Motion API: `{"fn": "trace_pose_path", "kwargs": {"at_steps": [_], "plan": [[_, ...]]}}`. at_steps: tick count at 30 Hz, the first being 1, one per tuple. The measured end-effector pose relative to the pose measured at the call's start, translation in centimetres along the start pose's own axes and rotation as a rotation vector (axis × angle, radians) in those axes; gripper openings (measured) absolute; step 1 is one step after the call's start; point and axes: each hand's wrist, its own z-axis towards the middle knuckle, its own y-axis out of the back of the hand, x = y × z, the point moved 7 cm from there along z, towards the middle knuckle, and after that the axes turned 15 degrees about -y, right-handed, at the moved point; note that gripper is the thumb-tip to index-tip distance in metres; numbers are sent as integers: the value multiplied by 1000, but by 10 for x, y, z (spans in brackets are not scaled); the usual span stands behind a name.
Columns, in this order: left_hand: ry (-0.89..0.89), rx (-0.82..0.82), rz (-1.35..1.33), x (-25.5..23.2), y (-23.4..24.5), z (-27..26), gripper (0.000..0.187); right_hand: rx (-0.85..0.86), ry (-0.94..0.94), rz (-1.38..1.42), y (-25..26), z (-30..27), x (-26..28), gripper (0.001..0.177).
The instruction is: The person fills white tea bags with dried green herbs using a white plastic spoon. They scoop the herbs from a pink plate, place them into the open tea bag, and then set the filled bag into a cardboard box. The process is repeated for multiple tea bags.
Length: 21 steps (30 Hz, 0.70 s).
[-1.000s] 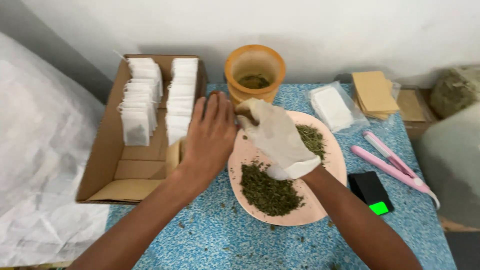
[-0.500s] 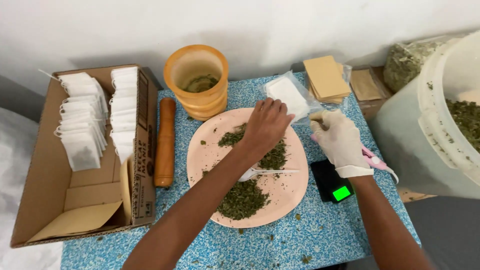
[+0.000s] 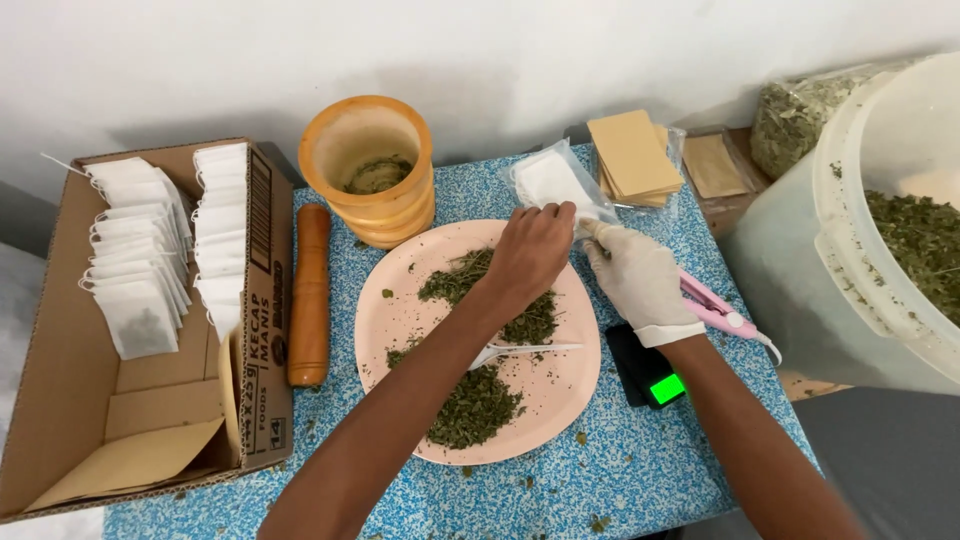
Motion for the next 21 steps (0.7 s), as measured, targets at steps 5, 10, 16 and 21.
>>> {"fn": "trace_pose_path", "kwargs": {"at_steps": [5,10,16,21], "plan": [[-9,-31,-13,-11,31,4,4,-110,106,-165,4,-1,21,24],[-4,-37,-53,-6,22,2,3,-114,148,-229,-10,9,20,13],[12,-38,-84,-3,20,-1,3,-184,217,-198,-20,7,8,8],[-5,-72,-173,-4,20,-3,7,-301,230,-178,-21,3,-2,10]]}}
